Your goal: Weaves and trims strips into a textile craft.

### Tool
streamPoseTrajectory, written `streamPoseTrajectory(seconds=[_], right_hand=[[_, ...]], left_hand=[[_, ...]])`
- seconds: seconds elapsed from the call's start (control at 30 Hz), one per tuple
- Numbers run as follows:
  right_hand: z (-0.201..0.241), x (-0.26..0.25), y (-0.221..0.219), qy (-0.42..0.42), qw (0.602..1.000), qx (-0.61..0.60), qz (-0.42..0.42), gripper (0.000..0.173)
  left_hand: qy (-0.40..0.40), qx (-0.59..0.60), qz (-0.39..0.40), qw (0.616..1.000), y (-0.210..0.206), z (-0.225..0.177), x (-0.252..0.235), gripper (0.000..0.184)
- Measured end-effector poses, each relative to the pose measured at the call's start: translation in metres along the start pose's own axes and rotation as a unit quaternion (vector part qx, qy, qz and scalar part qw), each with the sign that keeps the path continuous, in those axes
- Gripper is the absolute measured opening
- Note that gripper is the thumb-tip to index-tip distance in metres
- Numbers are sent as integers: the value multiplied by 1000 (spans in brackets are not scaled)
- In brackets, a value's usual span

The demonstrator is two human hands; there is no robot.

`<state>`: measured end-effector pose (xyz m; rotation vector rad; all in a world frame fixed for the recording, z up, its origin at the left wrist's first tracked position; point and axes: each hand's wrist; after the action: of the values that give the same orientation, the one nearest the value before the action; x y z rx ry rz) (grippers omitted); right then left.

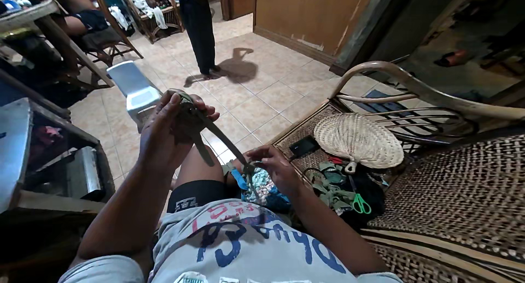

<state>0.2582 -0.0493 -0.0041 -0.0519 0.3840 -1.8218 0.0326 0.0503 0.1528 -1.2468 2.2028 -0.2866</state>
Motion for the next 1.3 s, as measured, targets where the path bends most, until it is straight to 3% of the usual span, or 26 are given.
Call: streamPoseTrajectory(seconds=[0.1,0.2,0.3,0.4,0.5,0.67,0.8,0.87,0.93,1.1,1.3], right_hand=[[15,-6,-11,62,997,39,24,31],[25,-8,-32,122,983,124,60,46],[12,-5,-50,115,974,171,90,31],[-19,3,-47,124,962,217,115,36],[-47,14,-34,101,964,213,127,39],[-50,24,-28,77,970,195,122,36],[-24,17,-33,54,974,182,125,51],[-9,9,-38,72,967,196,147,47],[0,5,-42,99,956,224,159,36],[-17,12,-38,112,947,267,140,40],[-37,18,-23,46,985,144,78,28]], left_hand=[[-5,-11,12,1000,-8,0,-1,25],[8,-8,13,1000,-16,5,-2,22],[13,-10,15,1000,-22,8,1,24],[-45,-26,-97,994,-24,-13,-2,38],[-107,38,-180,977,-10,-41,-17,49],[-58,-20,-208,976,6,-22,-12,50],[-17,-5,-201,979,5,-11,-7,45],[-23,-14,-173,985,-3,-15,-5,46],[-44,-29,-142,988,-6,-24,-6,48],[-133,-35,-136,981,22,-63,-21,44],[-79,-73,-265,958,51,-38,-32,48]])
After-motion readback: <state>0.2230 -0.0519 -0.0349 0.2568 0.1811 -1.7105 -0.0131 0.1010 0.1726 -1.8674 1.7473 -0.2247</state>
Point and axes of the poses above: each hand's wrist, its own x-axis away from the middle knuckle, its own y-axis out of the back of the hand, z = x × y, and after that the axes turned 14 degrees about -z, right-handed
